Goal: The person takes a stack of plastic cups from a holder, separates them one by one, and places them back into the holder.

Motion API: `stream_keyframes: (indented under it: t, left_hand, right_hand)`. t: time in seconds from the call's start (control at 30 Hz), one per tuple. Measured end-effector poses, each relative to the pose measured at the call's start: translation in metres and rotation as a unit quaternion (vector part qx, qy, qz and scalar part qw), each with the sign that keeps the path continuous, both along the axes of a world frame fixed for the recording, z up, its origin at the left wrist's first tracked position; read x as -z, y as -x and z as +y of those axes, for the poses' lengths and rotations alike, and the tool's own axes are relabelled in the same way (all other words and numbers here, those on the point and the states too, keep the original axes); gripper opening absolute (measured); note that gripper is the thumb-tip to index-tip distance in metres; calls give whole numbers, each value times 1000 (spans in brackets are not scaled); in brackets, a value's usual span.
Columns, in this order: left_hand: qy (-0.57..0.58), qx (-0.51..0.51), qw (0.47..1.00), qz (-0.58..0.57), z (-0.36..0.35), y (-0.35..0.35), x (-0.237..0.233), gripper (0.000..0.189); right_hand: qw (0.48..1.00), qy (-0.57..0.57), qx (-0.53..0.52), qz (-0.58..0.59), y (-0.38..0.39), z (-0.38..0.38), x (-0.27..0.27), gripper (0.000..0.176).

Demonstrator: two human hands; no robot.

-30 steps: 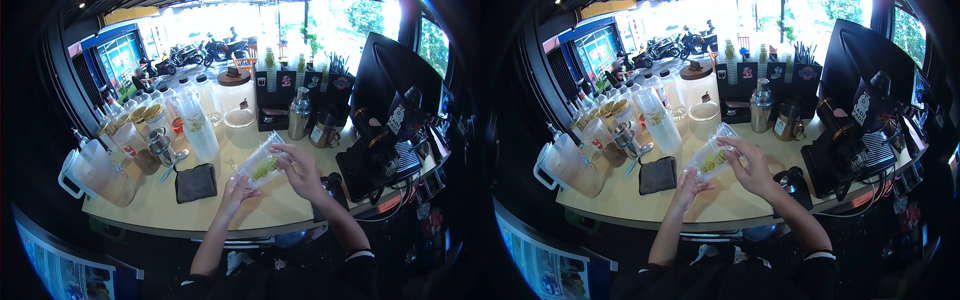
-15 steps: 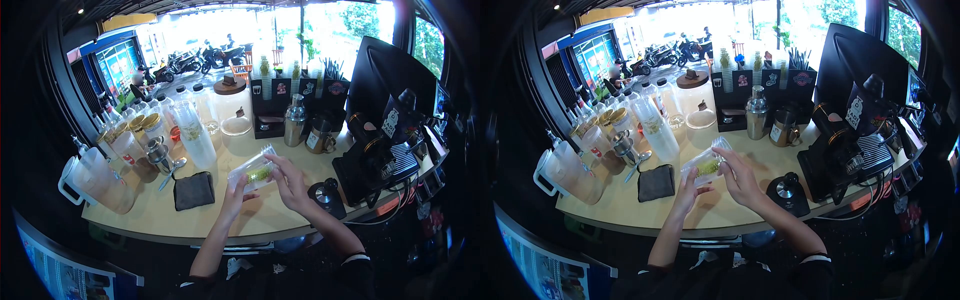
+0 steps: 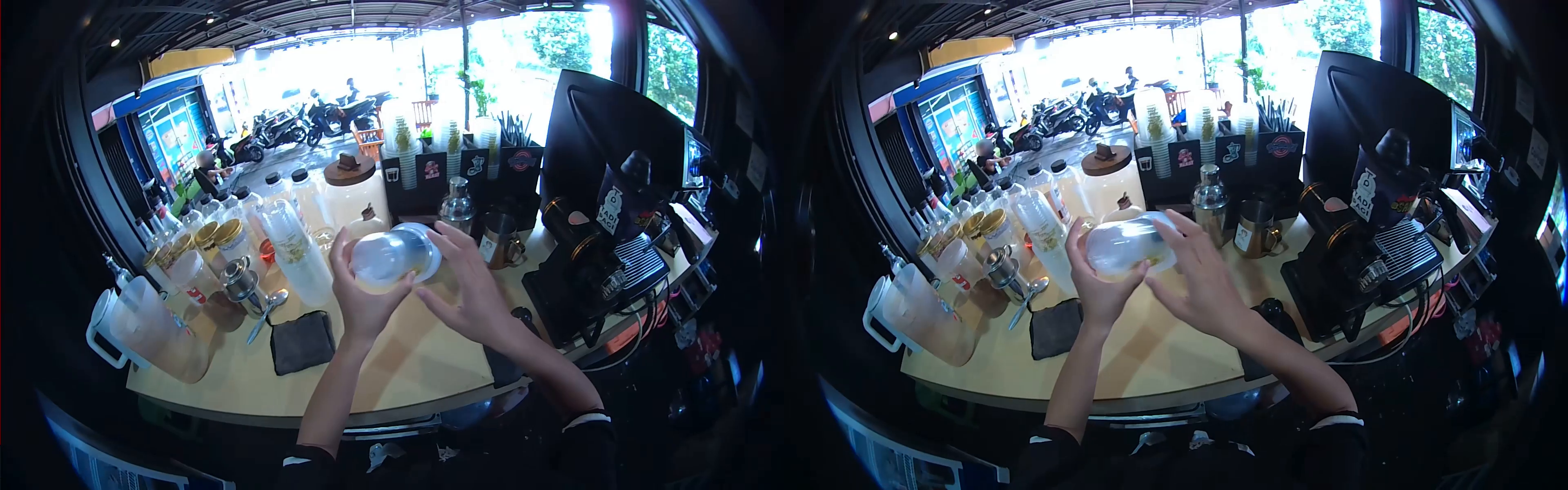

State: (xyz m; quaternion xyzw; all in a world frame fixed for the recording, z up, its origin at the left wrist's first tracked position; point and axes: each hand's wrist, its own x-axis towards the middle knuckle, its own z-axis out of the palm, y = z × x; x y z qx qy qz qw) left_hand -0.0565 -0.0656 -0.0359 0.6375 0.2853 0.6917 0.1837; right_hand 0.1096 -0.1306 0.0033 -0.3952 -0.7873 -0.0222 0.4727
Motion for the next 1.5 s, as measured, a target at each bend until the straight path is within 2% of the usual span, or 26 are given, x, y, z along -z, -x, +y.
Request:
stream_keyframes:
  t: [0.1, 0.23, 0.27, 0.33, 0.37, 0.4, 0.47, 0.53, 0.6, 0.63, 0.7, 0.73, 0.8, 0.83, 0.93, 1.0, 1.07, 1.2, 1.33, 1.5]
  left_hand:
    - [-65, -26, 992, 109, 2, -21, -10, 99]
    - [-152, -42, 977, 143, 15, -45, -17, 98]
    - [-155, -37, 977, 143, 19, -49, -20, 98]
    - [-124, 52, 983, 127, 32, -55, -29, 98]
    - [-117, 52, 983, 131, 44, -58, -32, 106]
    - [-119, 50, 983, 133, 50, -61, -40, 100]
    - [-119, 25, 982, 146, 73, -66, -47, 91]
    - [-125, 2, 977, 171, 101, -68, -55, 74]
    - [-123, -47, 968, 214, 136, -69, -56, 69]
    - [-127, -42, 968, 213, 154, -67, -52, 69]
    - [-154, -109, 939, 287, 183, -65, -43, 69]
    - [-158, -105, 939, 286, 187, -65, -41, 69]
    - [-88, -93, 931, 342, 192, -63, -36, 69]
    - [-97, -83, 925, 357, 194, -61, -35, 69]
    - [-83, -86, 917, 382, 197, -60, -31, 69]
    - [-78, -87, 915, 386, 198, -59, -29, 69]
    - [-75, -90, 913, 390, 199, -59, -28, 70]
    - [-95, -104, 910, 389, 201, -58, -30, 69]
    - [-104, -99, 913, 383, 202, -58, -31, 68]
    - [-99, -88, 914, 384, 203, -59, -29, 68]
  right_hand:
    - [1000, -2, -9, 13, 7, 11, -5, 74]
    - [997, 2, 7, 80, -5, 34, -5, 72]
    - [994, 14, 11, 106, -11, 39, -6, 70]
    - [994, -15, 23, 103, -29, 58, -14, 70]
    - [991, -70, 47, 103, -42, 73, -22, 72]
    - [984, -124, 71, 102, -55, 86, -32, 73]
    - [977, -63, 131, 159, -77, 105, -72, 70]
    - [969, -118, 148, 159, -105, 135, -107, 68]
    - [963, -155, 156, 157, -136, 183, -130, 68]
    - [962, -149, 168, 156, -147, 199, -139, 69]
    - [964, -118, 171, 165, -165, 233, -150, 73]
    - [965, -108, 179, 157, -172, 247, -153, 75]
    - [962, -77, 235, 118, -180, 270, -154, 78]
    - [961, -59, 248, 105, -184, 279, -153, 79]
    - [979, 6, 189, 68, -201, 302, -150, 79]
    - [980, 5, 190, 59, -207, 311, -149, 81]
    - [974, 0, 226, 6, -209, 315, -150, 73]
    - [974, 87, 208, -5, -218, 323, -149, 74]
    - [960, 63, 270, -51, -221, 333, -137, 75]
    - [967, 53, 242, -56, -234, 342, -134, 73]
